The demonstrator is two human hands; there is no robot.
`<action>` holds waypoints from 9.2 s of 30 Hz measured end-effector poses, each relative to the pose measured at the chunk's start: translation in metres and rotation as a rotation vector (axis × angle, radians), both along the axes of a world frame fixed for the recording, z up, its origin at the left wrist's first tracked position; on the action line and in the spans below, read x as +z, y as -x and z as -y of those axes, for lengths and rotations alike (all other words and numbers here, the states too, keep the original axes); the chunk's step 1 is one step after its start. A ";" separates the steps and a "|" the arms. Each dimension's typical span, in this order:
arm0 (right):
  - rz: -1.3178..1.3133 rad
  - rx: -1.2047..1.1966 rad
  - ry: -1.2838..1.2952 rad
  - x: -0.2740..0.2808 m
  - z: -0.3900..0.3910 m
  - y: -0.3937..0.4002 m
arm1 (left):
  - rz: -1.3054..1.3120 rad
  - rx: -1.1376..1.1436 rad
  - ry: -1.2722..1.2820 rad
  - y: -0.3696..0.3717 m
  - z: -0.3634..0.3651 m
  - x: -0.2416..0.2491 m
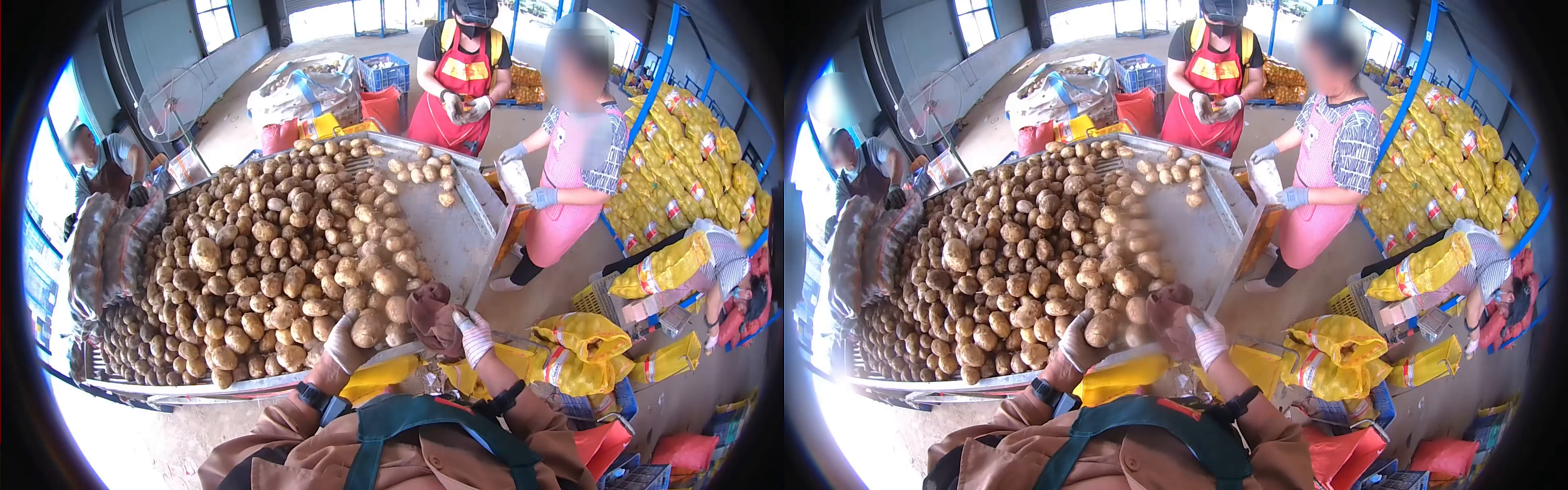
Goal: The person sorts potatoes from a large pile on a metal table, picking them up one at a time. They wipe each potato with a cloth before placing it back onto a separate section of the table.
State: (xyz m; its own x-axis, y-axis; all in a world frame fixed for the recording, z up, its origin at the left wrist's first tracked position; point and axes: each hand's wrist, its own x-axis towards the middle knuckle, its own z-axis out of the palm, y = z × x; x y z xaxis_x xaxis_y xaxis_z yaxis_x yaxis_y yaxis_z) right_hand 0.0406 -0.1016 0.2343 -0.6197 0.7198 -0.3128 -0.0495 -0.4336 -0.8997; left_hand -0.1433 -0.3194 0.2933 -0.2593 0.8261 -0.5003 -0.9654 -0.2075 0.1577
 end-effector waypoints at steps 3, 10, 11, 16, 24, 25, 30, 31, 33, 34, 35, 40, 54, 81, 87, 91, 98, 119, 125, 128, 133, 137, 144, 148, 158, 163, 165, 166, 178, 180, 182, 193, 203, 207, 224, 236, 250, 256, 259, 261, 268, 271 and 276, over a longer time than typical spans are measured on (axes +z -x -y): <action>-0.004 -0.061 0.030 -0.003 -0.008 0.005 | -0.056 -0.016 0.011 0.004 -0.009 0.020; -0.054 -0.112 0.015 -0.003 -0.010 0.020 | 0.039 -0.033 -0.035 0.049 -0.033 -0.016; -0.032 -0.114 0.049 0.002 -0.010 0.025 | 0.042 -0.048 -0.052 0.056 -0.036 -0.019; 0.015 -0.106 0.040 -0.004 -0.011 0.061 | -0.109 -0.103 0.016 0.088 -0.035 -0.007; -0.043 -0.100 0.003 0.031 0.003 0.128 | 0.012 -0.058 -0.098 0.143 -0.027 -0.022; -0.036 -0.101 0.035 0.042 0.011 0.136 | 0.016 -0.067 -0.068 0.150 -0.023 -0.033; 0.021 -0.062 0.072 0.021 0.026 0.164 | 0.077 -0.163 -0.119 0.171 -0.011 -0.015; 0.034 -0.057 0.041 0.014 0.027 0.170 | 0.059 -0.198 -0.116 0.175 -0.008 -0.008; 0.042 -0.057 0.008 0.012 0.030 0.185 | 0.055 -0.242 -0.026 0.182 -0.007 0.002; 0.041 -0.068 0.010 0.014 0.034 0.190 | 0.050 -0.261 -0.027 0.185 -0.006 0.009; 0.045 -0.079 0.013 0.017 0.038 0.193 | 0.049 -0.282 -0.026 0.186 -0.004 0.013; 0.069 -0.034 0.021 0.023 0.051 0.201 | 0.172 -0.270 -0.073 0.194 0.000 -0.007; 0.031 -0.045 -0.037 0.021 0.059 0.176 | 0.224 -0.198 -0.128 0.179 0.009 -0.017; 0.032 -0.093 0.037 0.005 0.065 0.168 | 0.128 -0.281 -0.021 0.174 0.025 0.025; 0.004 -0.100 0.124 0.017 0.073 0.169 | 0.016 -0.293 0.038 0.175 0.023 0.008; 0.011 -0.110 0.107 0.008 0.072 0.166 | -0.035 -0.283 0.042 0.171 0.026 0.019; -0.014 -0.100 0.117 0.013 0.074 0.168 | 0.044 -0.280 -0.028 0.176 0.022 -0.007; -0.026 -0.292 -0.058 0.034 0.041 0.165 | 0.330 -0.195 -0.225 0.192 -0.007 -0.018; 0.120 0.004 -1.164 0.071 0.074 0.178 | 0.153 -0.174 -0.148 0.166 -0.030 -0.019; 0.126 0.276 -1.567 0.073 0.091 0.200 | -0.238 -0.129 -0.138 0.143 -0.046 0.000; 0.106 0.190 -1.326 0.069 0.083 0.220 | -1.121 -0.166 -0.095 0.147 -0.058 -0.053; 0.056 0.119 -0.568 0.045 0.071 0.225 | -0.919 -0.184 -0.164 0.145 -0.051 -0.064; 0.164 0.246 0.120 0.038 0.035 0.218 | -0.306 -0.268 -0.096 0.136 -0.031 -0.027; 0.189 0.052 0.299 0.015 0.023 0.202 | -0.456 -0.202 -0.305 0.148 -0.033 -0.020; 0.034 0.172 -1.216 0.057 0.085 0.218 | -0.744 -0.106 -0.331 0.149 -0.051 0.010; 0.191 0.161 -0.276 0.035 0.053 0.226 | -0.128 -0.328 -0.289 0.150 -0.040 -0.025; 0.078 0.053 0.101 0.041 0.055 0.224 | -0.089 -0.374 -0.574 0.159 -0.039 -0.025; 0.109 -0.011 0.080 0.048 0.055 0.223 | -0.164 -0.368 -0.583 0.165 -0.039 -0.024; 0.107 0.309 -1.667 0.074 0.095 0.205 | -0.587 -0.310 -0.319 0.164 -0.046 0.007; 0.046 0.364 -1.731 0.070 0.085 0.199 | -0.594 -0.229 -0.318 0.170 -0.047 -0.008; 0.096 0.348 -1.357 0.058 0.074 0.192 | -0.598 -0.145 -0.316 0.179 -0.048 -0.039; 0.127 0.140 -1.427 0.067 0.076 0.227 | -0.072 -0.151 -0.181 0.161 -0.049 -0.011; 0.070 0.175 -1.227 0.059 0.075 0.218 | 0.052 -0.102 -0.150 0.161 -0.042 0.021; 0.026 0.305 -1.245 0.054 0.087 0.196 | -0.277 -0.122 -0.301 0.172 -0.048 -0.025; 0.080 0.251 -0.877 0.085 0.060 0.136 | 0.097 0.132 -0.215 0.112 -0.057 0.005; -0.179 0.038 -0.355 0.043 -0.068 0.027 | -0.051 -0.335 -0.283 0.023 -0.038 0.004; -0.304 0.124 -0.170 0.028 -0.070 -0.011 | -0.625 -0.795 0.184 -0.135 -0.111 -0.043; -0.070 0.104 -0.428 0.028 -0.043 0.013 | -1.028 -0.591 0.267 -0.061 -0.046 -0.052; 0.037 0.088 -0.547 0.019 -0.032 0.029 | -1.388 -0.278 0.533 -0.028 0.014 -0.070; 0.103 0.109 -0.618 0.015 -0.021 0.041 | -1.762 -0.433 0.750 -0.002 0.052 -0.033; 0.498 0.544 -1.392 -0.020 0.037 0.061 | -2.344 0.003 1.084 0.038 0.128 -0.031; 0.853 0.720 -1.608 -0.021 0.057 0.072 | -2.541 -0.120 1.030 0.048 0.111 -0.013; 0.947 0.668 -1.591 -0.023 0.040 0.075 | -2.688 -0.360 0.543 0.069 0.052 -0.043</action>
